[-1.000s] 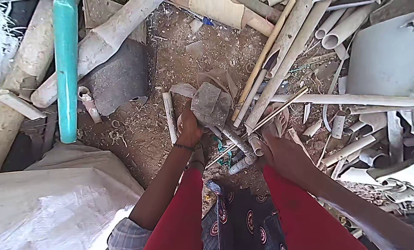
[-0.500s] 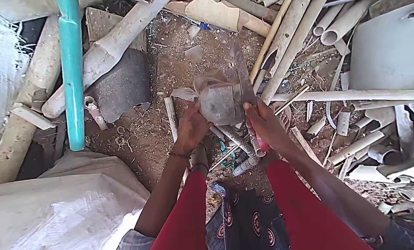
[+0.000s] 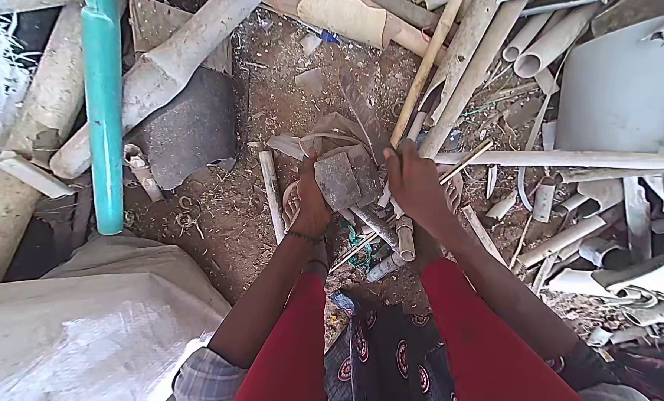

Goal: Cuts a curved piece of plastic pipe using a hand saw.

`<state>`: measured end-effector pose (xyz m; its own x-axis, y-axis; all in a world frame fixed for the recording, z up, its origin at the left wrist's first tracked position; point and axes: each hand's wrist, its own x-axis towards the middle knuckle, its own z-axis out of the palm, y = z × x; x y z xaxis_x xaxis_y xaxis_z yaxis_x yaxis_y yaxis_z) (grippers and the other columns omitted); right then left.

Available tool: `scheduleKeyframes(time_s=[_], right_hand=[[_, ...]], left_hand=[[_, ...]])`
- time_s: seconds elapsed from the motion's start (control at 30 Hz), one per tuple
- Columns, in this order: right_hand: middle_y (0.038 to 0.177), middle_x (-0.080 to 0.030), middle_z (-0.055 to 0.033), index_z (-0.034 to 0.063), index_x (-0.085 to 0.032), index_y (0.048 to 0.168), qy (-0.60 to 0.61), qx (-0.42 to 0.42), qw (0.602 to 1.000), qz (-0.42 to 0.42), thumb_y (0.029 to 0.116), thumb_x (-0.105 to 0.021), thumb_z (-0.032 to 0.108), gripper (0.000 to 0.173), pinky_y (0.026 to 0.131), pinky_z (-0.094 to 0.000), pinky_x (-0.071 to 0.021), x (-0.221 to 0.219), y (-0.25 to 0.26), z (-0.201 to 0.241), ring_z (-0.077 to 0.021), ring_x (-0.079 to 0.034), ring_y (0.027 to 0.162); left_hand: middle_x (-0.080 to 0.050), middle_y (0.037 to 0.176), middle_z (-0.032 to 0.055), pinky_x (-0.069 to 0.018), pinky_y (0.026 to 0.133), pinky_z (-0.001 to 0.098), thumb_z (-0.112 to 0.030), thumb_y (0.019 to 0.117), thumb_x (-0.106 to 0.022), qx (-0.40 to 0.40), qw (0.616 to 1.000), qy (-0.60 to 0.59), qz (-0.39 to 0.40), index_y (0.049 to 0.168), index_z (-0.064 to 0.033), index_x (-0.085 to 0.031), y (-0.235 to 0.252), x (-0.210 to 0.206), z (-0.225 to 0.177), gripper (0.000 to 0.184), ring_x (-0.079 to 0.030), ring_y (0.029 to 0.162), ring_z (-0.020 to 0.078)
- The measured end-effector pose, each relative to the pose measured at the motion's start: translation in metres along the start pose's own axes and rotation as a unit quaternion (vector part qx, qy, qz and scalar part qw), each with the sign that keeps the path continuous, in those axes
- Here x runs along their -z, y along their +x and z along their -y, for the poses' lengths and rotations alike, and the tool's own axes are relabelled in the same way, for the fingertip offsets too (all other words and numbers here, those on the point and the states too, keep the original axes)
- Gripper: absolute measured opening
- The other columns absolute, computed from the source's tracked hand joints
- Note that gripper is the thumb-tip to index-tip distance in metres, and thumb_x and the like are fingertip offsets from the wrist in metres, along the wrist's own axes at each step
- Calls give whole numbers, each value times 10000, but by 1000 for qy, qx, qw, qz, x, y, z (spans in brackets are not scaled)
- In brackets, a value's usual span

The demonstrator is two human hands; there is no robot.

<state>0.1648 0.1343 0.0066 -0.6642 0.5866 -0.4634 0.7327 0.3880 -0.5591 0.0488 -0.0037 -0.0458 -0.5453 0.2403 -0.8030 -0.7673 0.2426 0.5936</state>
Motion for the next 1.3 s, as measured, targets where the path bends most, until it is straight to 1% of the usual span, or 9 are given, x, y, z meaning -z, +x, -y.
scheduleKeyframes(time_s=[0.1,0.27,0.43,0.57,0.73,0.83,0.97,1.17,1.3], right_hand=[[796,-640,-171,16,-514,1199,-150,32,987,46,1119,-366,400,420,584,-505,-549,-14,-10,18,-386,-699,711],[647,-528,-143,17,-494,1170,-88,64,994,8,1118,-359,413,422,448,-480,-480,17,7,4,-353,-600,542],[710,-596,-147,7,-515,1191,-161,117,980,19,1118,-395,367,386,510,-468,-526,-9,4,19,-358,-669,622],[704,-563,-188,1,-476,1216,-113,58,991,41,1121,-347,411,440,493,-517,-515,17,10,19,-408,-645,614],[753,-598,-180,10,-508,1189,-190,104,975,43,1121,-379,382,399,522,-497,-516,2,2,24,-391,-667,654],[716,-569,-184,23,-460,1222,-160,56,984,49,1120,-320,438,449,494,-519,-504,15,2,14,-418,-649,637],[717,-601,-138,22,-515,1183,-188,74,977,70,1117,-374,409,418,547,-481,-534,-2,-13,16,-362,-678,648],[789,-639,-167,17,-524,1200,-160,33,981,101,1112,-376,424,442,624,-517,-552,1,-30,-1,-392,-699,741],[660,-575,-128,22,-534,1156,-106,21,993,50,1107,-388,412,420,570,-523,-519,9,-33,-18,-364,-652,639]], left_hand=[[-672,1074,11,-569,815,379,-552,1077,-331,-6,1000,-14,-8,1246,-195,-589,1,2,2,471,-660,962,130],[-676,1112,22,-566,840,399,-559,1078,-323,0,1000,10,-5,1272,-177,-593,2,1,2,506,-658,997,144],[-669,1109,31,-563,831,408,-551,1078,-326,2,1000,-19,-20,1270,-172,-583,4,2,3,496,-653,992,155],[-664,1106,23,-559,845,397,-533,1083,-341,1,1000,-6,-15,1271,-165,-584,-1,-3,0,479,-649,996,141],[-674,1125,29,-561,854,406,-529,1083,-331,4,999,-48,-20,1282,-176,-579,3,1,4,475,-655,1015,153],[-665,1175,37,-555,884,421,-555,1073,-346,11,999,-43,-15,1318,-177,-570,4,0,6,503,-648,1058,166],[-673,1106,37,-571,827,403,-531,1076,-356,3,998,-62,-18,1275,-168,-576,4,2,8,469,-662,993,163],[-645,1165,28,-548,878,404,-506,1097,-292,-7,999,-42,-15,1316,-177,-547,0,-2,6,470,-633,1053,148],[-639,1225,52,-543,909,435,-545,1083,-309,18,998,-64,-21,1353,-169,-536,5,-2,8,515,-627,1104,179]])
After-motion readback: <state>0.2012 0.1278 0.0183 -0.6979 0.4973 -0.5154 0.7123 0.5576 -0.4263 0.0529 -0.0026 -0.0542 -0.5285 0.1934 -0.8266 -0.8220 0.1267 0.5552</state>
